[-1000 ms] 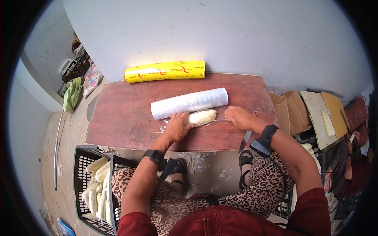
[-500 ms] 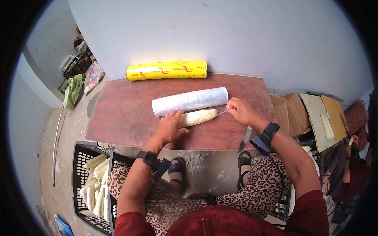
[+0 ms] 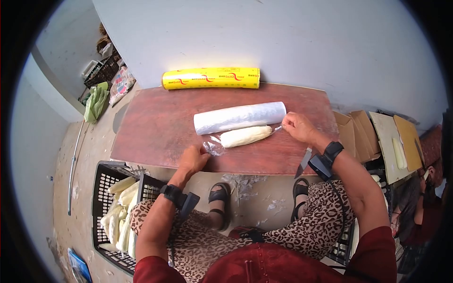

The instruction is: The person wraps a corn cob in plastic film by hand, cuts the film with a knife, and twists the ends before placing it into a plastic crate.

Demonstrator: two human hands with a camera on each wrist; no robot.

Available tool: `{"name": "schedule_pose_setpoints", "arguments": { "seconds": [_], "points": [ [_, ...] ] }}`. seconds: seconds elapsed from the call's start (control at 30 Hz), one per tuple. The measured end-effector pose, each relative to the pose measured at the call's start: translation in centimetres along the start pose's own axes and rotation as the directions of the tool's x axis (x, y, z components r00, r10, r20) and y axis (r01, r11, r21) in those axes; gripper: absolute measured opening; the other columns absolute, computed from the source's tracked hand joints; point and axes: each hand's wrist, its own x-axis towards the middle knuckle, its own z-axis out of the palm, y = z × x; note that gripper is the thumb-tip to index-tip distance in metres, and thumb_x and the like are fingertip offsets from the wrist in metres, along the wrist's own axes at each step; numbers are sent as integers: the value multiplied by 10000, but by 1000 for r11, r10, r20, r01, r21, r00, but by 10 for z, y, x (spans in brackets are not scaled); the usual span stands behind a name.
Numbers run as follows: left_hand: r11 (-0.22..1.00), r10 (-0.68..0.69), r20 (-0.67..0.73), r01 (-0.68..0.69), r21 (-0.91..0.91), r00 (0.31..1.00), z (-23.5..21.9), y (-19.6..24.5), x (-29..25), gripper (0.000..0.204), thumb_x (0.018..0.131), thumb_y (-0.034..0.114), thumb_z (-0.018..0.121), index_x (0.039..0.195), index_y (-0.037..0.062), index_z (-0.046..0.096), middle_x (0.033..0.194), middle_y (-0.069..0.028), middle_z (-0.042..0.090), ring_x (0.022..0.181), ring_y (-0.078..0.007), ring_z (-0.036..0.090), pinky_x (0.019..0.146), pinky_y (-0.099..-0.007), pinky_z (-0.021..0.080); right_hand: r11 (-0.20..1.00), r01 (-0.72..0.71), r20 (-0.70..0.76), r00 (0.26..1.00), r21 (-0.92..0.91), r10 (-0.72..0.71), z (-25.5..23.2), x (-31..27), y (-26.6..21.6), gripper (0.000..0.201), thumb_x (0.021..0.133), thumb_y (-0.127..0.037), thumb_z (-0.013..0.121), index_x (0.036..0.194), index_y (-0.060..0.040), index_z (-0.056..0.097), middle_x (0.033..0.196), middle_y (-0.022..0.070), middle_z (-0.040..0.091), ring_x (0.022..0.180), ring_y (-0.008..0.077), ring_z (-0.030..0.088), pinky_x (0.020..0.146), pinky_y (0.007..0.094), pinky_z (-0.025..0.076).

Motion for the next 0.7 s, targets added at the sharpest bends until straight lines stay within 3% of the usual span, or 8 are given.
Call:
{"name": "schedule_pose_setpoints", "arguments": {
  "seconds": [0.03, 0.13, 0.23, 0.43, 0.53, 0.63, 0.7],
  "points": [
    [996, 67, -61, -64, 56, 996, 4, 2, -1, 182, 789, 141, 681, 898, 0, 646, 768, -170, 675, 772, -289, 685, 704, -382, 533, 1000, 0, 1, 1000, -11, 1, 0, 1, -1, 159, 822, -99, 634, 728, -20, 533, 765, 96, 564, 681, 220, 538, 649, 346, 450],
    [988, 97, -85, -85, 127, 992, 5, 19, -10, 169, 799, 157, 673, 902, 27, 647, 821, -183, 681, 803, -342, 673, 732, -414, 531, 999, 9, 1, 1000, -46, -9, 1, 2, -1, 158, 821, -98, 633, 726, -20, 534, 767, 100, 568, 684, 224, 544, 650, 346, 452],
    [972, 157, -33, -148, 185, 987, 11, 10, -5, 177, 829, 181, 618, 976, 85, 640, 874, -217, 680, 871, -419, 646, 765, -493, 512, 999, 8, -8, 1000, -46, -8, 1, 2, 2, 156, 819, -96, 633, 726, -19, 535, 769, 104, 572, 685, 228, 552, 647, 346, 454],
    [936, 200, -13, -187, 299, 980, 15, -1, 2, 176, 855, 158, 543, 940, 24, 620, 916, -240, 671, 865, -442, 638, 781, -516, 501, 1000, 4, -26, 1000, -18, -4, 1, 3, 5, 144, 815, -92, 630, 731, -18, 541, 779, 108, 587, 683, 224, 563, 635, 349, 456],
    [947, 124, -63, -99, 305, 990, 7, -1, 2, 181, 854, 152, 533, 913, 2, 614, 918, -253, 665, 874, -444, 634, 785, -522, 497, 1000, -8, -36, 999, -13, 7, 2, 4, 7, 145, 814, -94, 629, 727, -18, 542, 764, 109, 592, 670, 219, 560, 626, 350, 456],
    [969, 179, -142, -149, 197, 974, -9, -2, 1, 172, 859, 150, 531, 946, 24, 610, 919, -259, 664, 883, -451, 629, 782, -522, 496, 1000, -27, -44, 999, -10, 26, 3, 6, 8, 152, 808, -98, 631, 719, -18, 538, 737, 107, 588, 651, 219, 552, 616, 352, 454],
    [988, 135, -181, -117, 103, 974, -14, 3, 0, 162, 854, 145, 555, 964, 37, 608, 927, -242, 661, 881, -442, 628, 785, -510, 499, 999, -35, -48, 998, -14, 35, 2, 6, 7, 155, 803, -100, 633, 715, -18, 536, 722, 105, 584, 642, 218, 548, 610, 352, 452]
  ]
}}
